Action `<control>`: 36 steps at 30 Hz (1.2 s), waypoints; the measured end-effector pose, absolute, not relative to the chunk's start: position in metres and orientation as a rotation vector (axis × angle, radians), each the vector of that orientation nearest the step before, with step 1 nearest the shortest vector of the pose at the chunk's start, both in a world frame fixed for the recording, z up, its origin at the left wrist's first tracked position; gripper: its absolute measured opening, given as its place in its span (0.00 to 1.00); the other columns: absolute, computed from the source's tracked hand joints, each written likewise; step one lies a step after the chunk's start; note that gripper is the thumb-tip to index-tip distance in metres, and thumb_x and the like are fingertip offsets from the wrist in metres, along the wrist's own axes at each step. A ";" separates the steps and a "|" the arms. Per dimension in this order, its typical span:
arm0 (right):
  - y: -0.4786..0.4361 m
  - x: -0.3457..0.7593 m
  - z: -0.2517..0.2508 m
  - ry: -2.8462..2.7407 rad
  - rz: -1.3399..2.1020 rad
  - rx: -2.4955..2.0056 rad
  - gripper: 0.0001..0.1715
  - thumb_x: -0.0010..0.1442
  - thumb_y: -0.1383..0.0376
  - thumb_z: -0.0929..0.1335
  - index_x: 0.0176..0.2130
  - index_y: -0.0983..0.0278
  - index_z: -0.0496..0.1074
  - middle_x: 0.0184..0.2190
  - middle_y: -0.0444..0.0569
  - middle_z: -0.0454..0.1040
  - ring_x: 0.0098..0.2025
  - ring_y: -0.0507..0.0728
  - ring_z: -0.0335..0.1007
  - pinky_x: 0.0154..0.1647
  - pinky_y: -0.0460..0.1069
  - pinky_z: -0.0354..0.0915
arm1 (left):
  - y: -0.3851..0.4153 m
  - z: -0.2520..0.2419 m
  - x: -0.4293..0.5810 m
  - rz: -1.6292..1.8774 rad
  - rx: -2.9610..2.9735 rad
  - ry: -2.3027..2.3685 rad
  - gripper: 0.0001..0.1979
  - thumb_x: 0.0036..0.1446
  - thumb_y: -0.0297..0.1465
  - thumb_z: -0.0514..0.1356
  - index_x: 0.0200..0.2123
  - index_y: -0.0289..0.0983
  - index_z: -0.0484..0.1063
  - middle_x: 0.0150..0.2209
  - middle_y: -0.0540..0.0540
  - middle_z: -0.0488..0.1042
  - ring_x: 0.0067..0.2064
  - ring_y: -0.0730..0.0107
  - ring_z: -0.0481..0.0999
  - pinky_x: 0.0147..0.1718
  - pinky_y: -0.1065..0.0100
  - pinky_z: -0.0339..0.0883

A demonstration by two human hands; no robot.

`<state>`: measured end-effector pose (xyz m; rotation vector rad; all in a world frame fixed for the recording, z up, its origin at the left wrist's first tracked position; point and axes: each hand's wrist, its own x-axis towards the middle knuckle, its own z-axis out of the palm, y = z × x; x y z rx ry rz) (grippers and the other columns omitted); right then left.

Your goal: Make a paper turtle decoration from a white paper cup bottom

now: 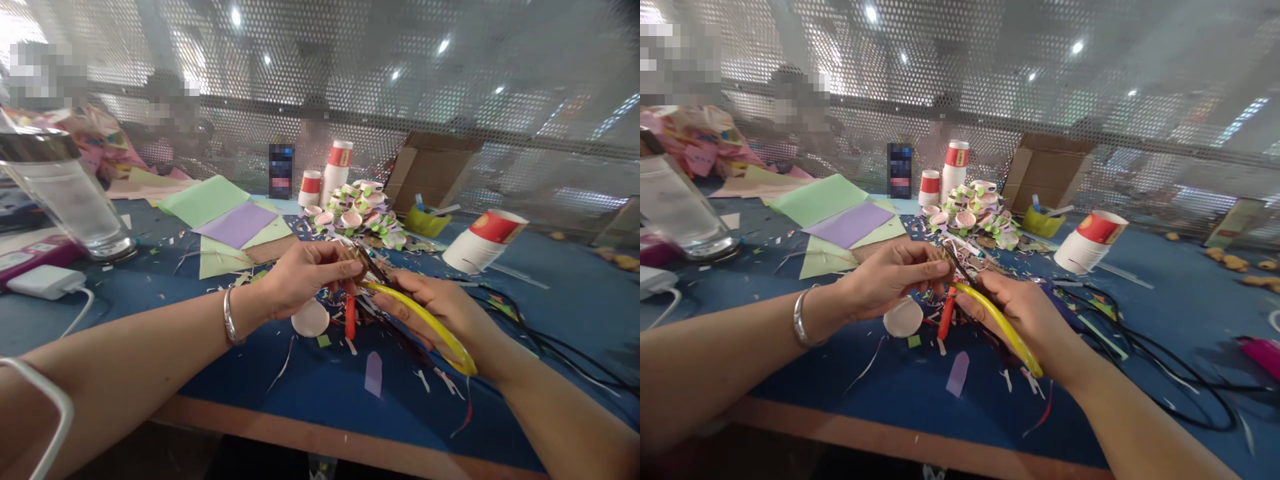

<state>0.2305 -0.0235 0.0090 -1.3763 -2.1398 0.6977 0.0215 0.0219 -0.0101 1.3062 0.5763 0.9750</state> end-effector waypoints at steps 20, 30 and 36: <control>-0.015 0.237 0.001 -2.254 0.501 -1.341 0.23 0.64 0.45 0.65 0.35 0.61 0.74 0.29 0.45 0.73 0.30 0.54 0.66 0.28 0.47 0.60 | 0.029 -0.009 0.016 0.893 1.387 0.619 0.11 0.53 0.32 0.68 0.24 0.33 0.74 0.22 0.51 0.72 0.27 0.78 0.68 0.30 0.71 0.60; -0.017 0.238 0.003 -2.245 0.534 -1.338 0.23 0.64 0.45 0.66 0.34 0.61 0.73 0.28 0.45 0.72 0.29 0.54 0.65 0.27 0.47 0.60 | 0.031 -0.006 0.012 0.872 1.500 0.604 0.12 0.55 0.31 0.67 0.23 0.33 0.73 0.22 0.51 0.71 0.27 0.78 0.66 0.30 0.71 0.57; -0.016 0.237 0.002 -2.247 0.532 -1.327 0.22 0.63 0.46 0.67 0.37 0.61 0.74 0.30 0.46 0.75 0.31 0.55 0.68 0.27 0.47 0.61 | 0.029 -0.006 0.013 0.885 1.479 0.604 0.12 0.56 0.32 0.67 0.23 0.33 0.72 0.22 0.52 0.70 0.26 0.79 0.66 0.29 0.70 0.56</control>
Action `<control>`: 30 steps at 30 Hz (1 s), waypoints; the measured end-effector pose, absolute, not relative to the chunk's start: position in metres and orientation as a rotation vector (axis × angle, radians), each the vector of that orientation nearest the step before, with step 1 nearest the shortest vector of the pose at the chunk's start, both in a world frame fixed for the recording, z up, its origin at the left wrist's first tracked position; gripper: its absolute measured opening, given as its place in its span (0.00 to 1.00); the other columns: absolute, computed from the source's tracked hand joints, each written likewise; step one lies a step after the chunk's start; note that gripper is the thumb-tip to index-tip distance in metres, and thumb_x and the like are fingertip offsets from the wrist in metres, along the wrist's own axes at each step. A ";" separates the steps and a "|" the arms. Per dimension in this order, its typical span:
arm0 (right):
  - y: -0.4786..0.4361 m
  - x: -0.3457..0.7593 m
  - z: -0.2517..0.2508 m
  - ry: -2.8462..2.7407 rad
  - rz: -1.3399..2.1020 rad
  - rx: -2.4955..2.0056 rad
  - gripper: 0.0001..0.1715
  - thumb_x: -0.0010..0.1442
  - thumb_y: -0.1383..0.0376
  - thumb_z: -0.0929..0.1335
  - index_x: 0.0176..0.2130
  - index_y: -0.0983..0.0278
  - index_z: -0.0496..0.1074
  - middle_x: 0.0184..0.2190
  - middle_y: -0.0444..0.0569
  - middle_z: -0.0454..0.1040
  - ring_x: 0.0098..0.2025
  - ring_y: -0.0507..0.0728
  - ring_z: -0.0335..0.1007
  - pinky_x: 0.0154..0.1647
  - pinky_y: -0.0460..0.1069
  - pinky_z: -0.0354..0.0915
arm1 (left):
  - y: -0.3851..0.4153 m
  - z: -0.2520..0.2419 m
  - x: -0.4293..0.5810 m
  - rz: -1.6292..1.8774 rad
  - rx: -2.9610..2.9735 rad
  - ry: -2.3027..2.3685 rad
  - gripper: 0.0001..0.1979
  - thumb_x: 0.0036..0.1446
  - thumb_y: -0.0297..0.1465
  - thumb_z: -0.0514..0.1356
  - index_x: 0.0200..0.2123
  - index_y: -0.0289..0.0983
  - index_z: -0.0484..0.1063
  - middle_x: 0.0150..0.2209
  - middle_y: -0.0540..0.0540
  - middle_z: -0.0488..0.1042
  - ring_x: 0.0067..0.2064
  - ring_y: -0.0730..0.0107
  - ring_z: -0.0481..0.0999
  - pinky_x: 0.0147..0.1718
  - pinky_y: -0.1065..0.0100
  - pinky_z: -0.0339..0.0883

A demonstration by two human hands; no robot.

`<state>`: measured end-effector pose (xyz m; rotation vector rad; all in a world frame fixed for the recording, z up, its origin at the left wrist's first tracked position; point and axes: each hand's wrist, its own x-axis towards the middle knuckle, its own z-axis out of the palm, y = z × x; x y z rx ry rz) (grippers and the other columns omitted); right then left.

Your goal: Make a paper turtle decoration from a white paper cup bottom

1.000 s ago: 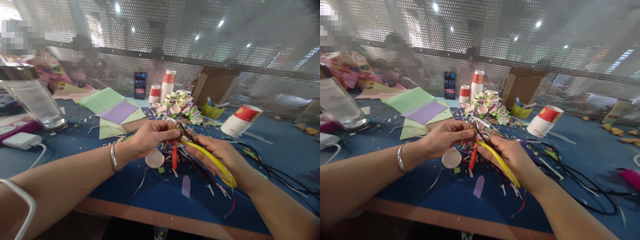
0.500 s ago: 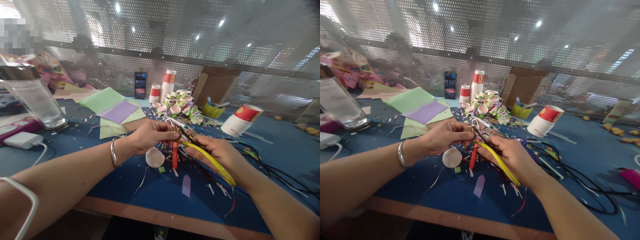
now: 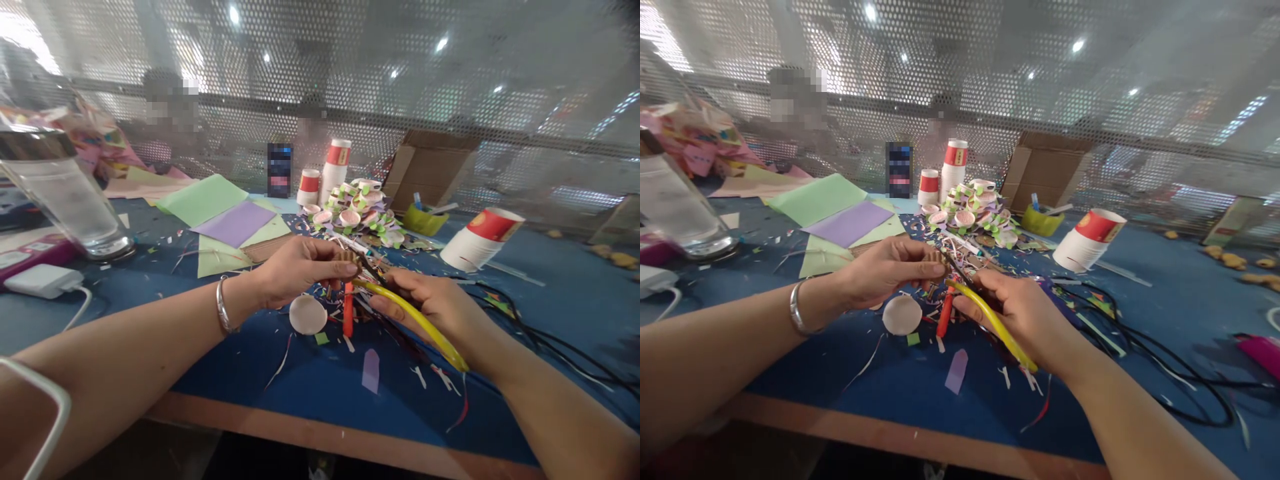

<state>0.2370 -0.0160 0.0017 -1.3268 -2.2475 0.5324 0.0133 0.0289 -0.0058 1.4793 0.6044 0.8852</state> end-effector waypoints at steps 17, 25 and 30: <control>-0.019 0.232 0.002 -2.251 0.585 -1.311 0.21 0.65 0.47 0.65 0.39 0.60 0.74 0.29 0.45 0.76 0.32 0.56 0.71 0.30 0.48 0.63 | 0.026 -0.007 0.015 0.847 1.376 0.575 0.11 0.52 0.31 0.69 0.23 0.33 0.73 0.22 0.52 0.70 0.25 0.79 0.66 0.28 0.71 0.58; -0.018 0.235 0.000 -2.294 0.555 -1.324 0.20 0.66 0.48 0.65 0.39 0.60 0.74 0.29 0.44 0.76 0.33 0.55 0.71 0.30 0.47 0.64 | 0.029 -0.006 0.013 0.784 1.421 0.611 0.10 0.53 0.29 0.68 0.25 0.31 0.73 0.23 0.53 0.70 0.26 0.80 0.67 0.29 0.72 0.59; -0.017 0.236 0.000 -2.316 0.444 -1.302 0.21 0.66 0.47 0.63 0.38 0.61 0.73 0.32 0.44 0.78 0.36 0.57 0.73 0.32 0.47 0.65 | 0.029 -0.004 0.012 0.801 1.463 0.637 0.14 0.55 0.29 0.67 0.20 0.33 0.68 0.22 0.53 0.67 0.26 0.80 0.66 0.28 0.72 0.58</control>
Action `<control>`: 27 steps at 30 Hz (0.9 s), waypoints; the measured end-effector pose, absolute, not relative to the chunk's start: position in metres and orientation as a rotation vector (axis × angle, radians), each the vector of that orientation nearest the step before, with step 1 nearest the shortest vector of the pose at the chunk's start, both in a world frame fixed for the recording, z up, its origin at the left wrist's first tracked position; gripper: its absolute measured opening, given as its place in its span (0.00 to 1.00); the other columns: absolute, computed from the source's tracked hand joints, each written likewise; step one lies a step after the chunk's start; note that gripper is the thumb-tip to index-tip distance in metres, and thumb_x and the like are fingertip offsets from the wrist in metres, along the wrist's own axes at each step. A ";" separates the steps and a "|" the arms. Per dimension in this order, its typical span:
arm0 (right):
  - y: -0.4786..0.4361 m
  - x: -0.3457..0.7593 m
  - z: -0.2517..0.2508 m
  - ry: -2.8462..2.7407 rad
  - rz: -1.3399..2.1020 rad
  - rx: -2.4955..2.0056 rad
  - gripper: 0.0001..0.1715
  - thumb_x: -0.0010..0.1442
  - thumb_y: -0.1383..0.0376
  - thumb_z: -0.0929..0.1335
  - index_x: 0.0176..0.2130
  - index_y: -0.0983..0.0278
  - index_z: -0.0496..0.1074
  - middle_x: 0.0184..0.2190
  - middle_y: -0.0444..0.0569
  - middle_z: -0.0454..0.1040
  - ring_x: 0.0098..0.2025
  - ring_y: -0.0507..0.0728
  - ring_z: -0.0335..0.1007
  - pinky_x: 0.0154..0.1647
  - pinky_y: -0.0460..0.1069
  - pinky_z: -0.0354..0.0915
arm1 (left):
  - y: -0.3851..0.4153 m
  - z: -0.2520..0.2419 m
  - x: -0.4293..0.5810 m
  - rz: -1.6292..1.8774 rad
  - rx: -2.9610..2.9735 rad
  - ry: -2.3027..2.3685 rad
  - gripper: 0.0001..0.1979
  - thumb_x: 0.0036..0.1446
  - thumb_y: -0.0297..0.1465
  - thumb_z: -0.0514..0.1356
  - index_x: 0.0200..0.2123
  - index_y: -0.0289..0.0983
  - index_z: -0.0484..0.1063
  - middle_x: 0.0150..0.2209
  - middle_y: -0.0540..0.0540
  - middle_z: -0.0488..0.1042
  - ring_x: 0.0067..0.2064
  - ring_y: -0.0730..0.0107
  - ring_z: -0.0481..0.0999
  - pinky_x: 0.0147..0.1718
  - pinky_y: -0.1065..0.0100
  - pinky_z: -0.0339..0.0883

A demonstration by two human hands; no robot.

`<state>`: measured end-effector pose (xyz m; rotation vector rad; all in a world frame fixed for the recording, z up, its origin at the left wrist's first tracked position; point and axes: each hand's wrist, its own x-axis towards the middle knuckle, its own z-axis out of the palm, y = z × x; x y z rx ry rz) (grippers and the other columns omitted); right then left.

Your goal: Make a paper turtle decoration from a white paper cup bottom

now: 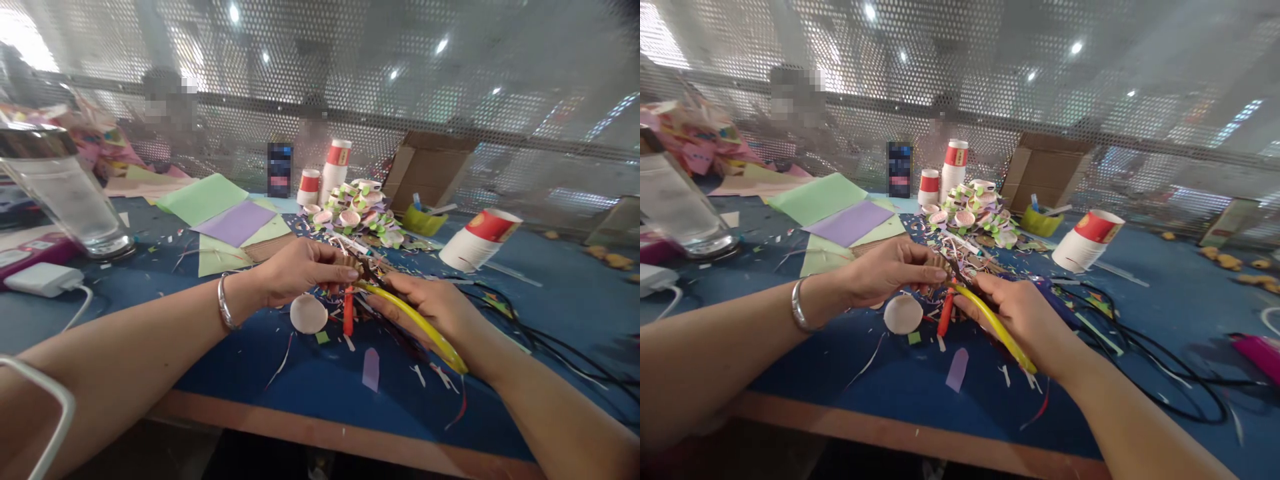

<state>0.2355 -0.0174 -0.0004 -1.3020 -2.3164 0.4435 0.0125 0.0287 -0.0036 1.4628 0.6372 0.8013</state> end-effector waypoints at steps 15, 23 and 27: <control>-0.017 0.230 -0.004 -2.281 0.485 -1.294 0.19 0.65 0.49 0.65 0.39 0.59 0.75 0.27 0.44 0.76 0.36 0.58 0.75 0.30 0.48 0.65 | 0.029 -0.004 0.011 0.758 1.467 0.595 0.11 0.55 0.27 0.66 0.22 0.32 0.70 0.22 0.54 0.69 0.25 0.81 0.65 0.28 0.73 0.59; -0.018 0.230 -0.004 -2.305 0.415 -1.380 0.20 0.65 0.48 0.64 0.34 0.60 0.72 0.26 0.43 0.76 0.35 0.58 0.75 0.30 0.47 0.63 | 0.027 -0.001 0.008 0.734 1.494 0.625 0.11 0.57 0.28 0.66 0.24 0.33 0.71 0.23 0.54 0.69 0.26 0.82 0.66 0.28 0.74 0.58; -0.015 0.229 -0.004 -2.309 0.386 -1.402 0.22 0.65 0.47 0.63 0.34 0.60 0.72 0.26 0.43 0.76 0.33 0.58 0.74 0.29 0.48 0.63 | 0.029 -0.002 0.006 0.751 1.562 0.705 0.10 0.57 0.30 0.66 0.26 0.32 0.73 0.23 0.54 0.69 0.25 0.81 0.66 0.27 0.73 0.58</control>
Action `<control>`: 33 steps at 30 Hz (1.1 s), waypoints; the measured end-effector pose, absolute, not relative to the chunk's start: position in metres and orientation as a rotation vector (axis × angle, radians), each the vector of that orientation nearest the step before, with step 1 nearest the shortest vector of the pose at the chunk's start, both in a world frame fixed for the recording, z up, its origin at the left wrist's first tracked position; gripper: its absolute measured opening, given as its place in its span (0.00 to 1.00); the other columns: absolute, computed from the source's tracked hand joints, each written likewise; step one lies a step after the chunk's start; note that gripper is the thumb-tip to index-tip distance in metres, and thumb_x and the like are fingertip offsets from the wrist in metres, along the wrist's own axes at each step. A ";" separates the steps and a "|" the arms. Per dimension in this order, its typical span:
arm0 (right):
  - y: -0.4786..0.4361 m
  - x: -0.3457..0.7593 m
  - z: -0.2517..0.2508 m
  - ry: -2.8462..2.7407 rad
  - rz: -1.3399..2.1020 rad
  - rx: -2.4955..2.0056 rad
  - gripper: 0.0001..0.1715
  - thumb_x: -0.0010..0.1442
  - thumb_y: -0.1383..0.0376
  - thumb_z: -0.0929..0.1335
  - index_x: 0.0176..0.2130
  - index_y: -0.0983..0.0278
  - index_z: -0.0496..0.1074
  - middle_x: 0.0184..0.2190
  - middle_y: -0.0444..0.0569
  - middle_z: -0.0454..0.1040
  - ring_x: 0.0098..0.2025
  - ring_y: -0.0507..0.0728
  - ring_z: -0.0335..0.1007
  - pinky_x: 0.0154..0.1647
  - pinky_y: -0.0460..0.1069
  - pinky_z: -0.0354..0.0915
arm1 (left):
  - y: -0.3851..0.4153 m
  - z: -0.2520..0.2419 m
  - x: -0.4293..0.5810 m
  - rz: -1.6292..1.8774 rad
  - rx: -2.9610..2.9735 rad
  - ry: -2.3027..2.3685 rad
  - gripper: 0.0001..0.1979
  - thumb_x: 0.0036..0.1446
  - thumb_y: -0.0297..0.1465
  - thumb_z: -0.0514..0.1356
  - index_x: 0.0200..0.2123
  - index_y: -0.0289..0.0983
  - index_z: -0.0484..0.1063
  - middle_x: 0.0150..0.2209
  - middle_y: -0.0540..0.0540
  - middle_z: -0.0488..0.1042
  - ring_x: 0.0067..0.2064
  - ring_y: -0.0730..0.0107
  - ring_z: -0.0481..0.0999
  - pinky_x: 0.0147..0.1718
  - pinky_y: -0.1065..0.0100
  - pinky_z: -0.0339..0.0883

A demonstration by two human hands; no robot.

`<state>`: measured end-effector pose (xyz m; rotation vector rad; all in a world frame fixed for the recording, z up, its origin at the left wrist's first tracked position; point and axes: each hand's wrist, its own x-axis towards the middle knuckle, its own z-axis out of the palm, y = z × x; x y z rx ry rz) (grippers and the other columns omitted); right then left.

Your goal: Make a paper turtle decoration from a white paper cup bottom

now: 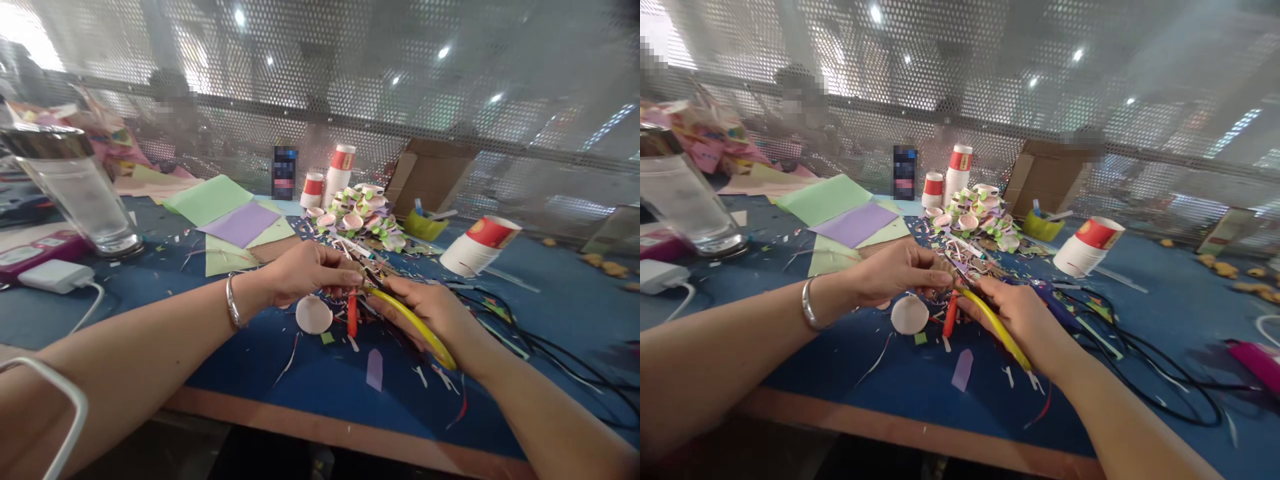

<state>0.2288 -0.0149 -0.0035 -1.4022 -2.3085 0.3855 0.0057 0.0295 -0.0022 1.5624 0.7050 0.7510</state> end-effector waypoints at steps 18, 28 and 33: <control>-0.002 0.319 0.013 -2.204 0.055 -1.748 0.22 0.54 0.43 0.71 0.32 0.57 0.75 0.16 0.50 0.75 0.15 0.63 0.70 0.16 0.55 0.60 | 0.037 -0.001 -0.008 1.083 1.836 0.992 0.10 0.63 0.37 0.58 0.33 0.37 0.66 0.27 0.47 0.74 0.27 0.75 0.71 0.26 0.69 0.62; 0.039 0.330 0.031 -2.321 -0.123 -1.829 0.17 0.56 0.54 0.70 0.40 0.62 0.78 0.16 0.47 0.71 0.17 0.58 0.67 0.21 0.54 0.59 | 0.050 -0.015 -0.012 1.033 1.759 1.034 0.09 0.63 0.37 0.57 0.34 0.36 0.68 0.27 0.47 0.73 0.28 0.72 0.73 0.27 0.69 0.62; 0.081 0.321 0.030 -2.445 -0.082 -1.797 0.19 0.56 0.56 0.68 0.42 0.63 0.80 0.26 0.53 0.79 0.26 0.62 0.75 0.28 0.55 0.64 | 0.056 -0.017 -0.016 1.048 1.820 1.069 0.08 0.63 0.35 0.56 0.36 0.37 0.67 0.27 0.47 0.74 0.29 0.72 0.72 0.28 0.70 0.60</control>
